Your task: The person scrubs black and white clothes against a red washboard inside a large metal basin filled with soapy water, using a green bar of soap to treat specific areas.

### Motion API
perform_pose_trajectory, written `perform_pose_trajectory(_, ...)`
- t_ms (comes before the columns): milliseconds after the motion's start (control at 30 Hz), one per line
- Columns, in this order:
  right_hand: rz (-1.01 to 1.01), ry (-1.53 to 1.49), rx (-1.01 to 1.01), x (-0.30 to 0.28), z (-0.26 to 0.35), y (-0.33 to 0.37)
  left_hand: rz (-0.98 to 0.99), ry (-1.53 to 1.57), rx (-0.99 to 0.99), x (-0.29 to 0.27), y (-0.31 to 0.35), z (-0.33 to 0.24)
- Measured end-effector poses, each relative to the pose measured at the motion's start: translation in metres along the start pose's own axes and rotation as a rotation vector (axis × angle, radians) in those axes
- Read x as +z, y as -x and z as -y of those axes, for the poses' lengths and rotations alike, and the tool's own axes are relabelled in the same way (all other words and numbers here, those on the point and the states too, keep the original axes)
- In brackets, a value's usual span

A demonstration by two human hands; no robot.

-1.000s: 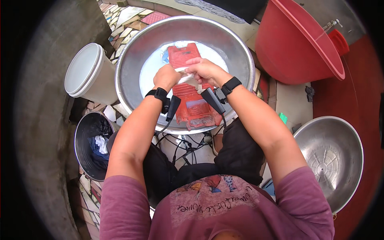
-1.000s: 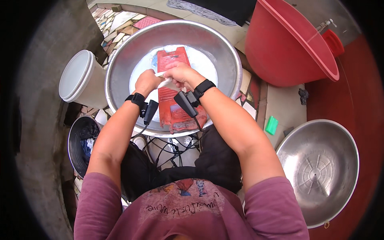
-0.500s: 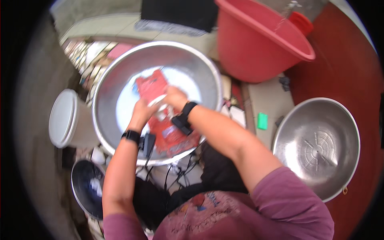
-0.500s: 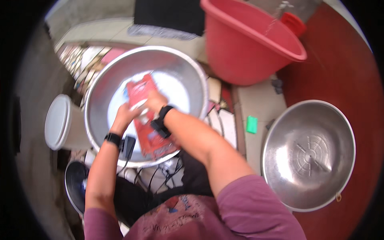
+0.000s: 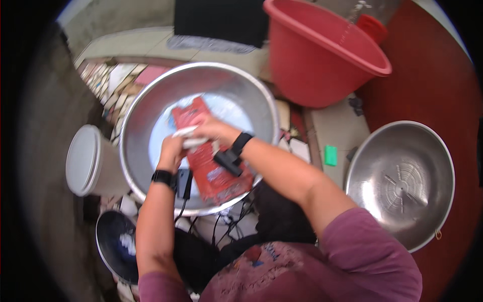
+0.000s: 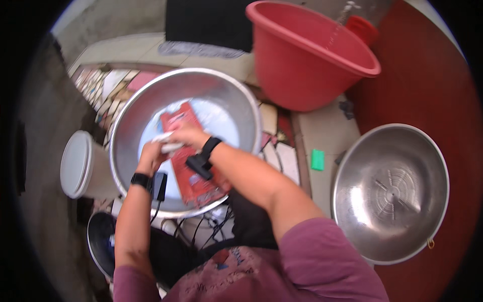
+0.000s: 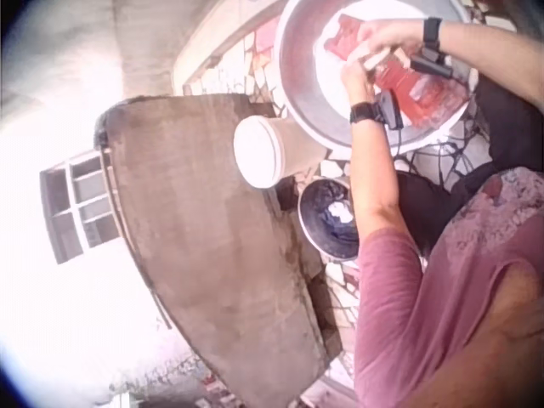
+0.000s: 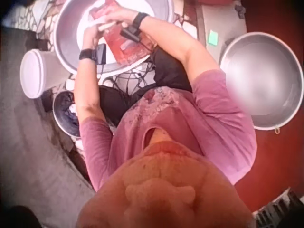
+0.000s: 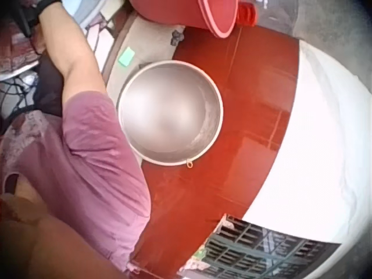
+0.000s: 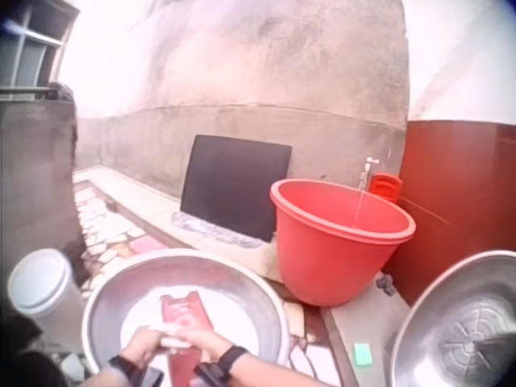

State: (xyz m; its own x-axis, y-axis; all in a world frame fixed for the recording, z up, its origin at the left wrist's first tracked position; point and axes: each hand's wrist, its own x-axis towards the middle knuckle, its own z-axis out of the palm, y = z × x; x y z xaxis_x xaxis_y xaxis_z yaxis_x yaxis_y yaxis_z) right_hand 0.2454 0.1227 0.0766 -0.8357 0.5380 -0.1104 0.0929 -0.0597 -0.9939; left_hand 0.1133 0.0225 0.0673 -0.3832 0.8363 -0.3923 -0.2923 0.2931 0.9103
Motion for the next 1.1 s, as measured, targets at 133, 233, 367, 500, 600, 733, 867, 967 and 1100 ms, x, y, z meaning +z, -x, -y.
perform_pose_trajectory(133, -0.053, 0.215, 0.202, -0.014, 0.014, 0.004, 0.158, 0.221, 0.026, 0.003, 0.005, -0.014)
perform_pose_trajectory(233, -0.082, 0.002, 0.247, -0.008, 0.014, 0.005, 0.199, 0.354, 0.06, 0.001, 0.011, -0.02)
perform_pose_trajectory(367, -0.041, -0.077, 0.341, -0.006, 0.01, -0.001, 0.261, 0.546, 0.1, -0.009, 0.018, -0.024)
perform_pose_trajectory(500, 0.0, -0.036, 0.303, 0.005, 0.01, 0.0, 0.307, 0.705, 0.2, -0.002, 0.022, -0.026)
perform_pose_trajectory(600, 0.03, -0.067, 0.279, 0.019, 0.012, -0.002, 0.409, 0.738, 0.184, -0.008, 0.022, -0.022)
perform_pose_trajectory(733, -0.082, -0.13, 0.322, 0.017, 0.012, -0.005, 0.461, 0.662, 0.099, 0.002, 0.029, -0.024)
perform_pose_trajectory(867, -0.158, -0.201, 0.188, -0.001, 0.012, -0.01, 0.525, 0.475, 0.063, 0.002, 0.031, -0.023)
perform_pose_trajectory(967, -0.183, -0.174, 0.115, 0.002, 0.01, -0.012, 0.566, 0.32, 0.085, -0.002, 0.03, -0.027)
perform_pose_trajectory(1100, -0.067, -0.03, 0.09, 0.014, 0.023, -0.006, 0.578, 0.263, 0.106, -0.014, 0.027, -0.024)
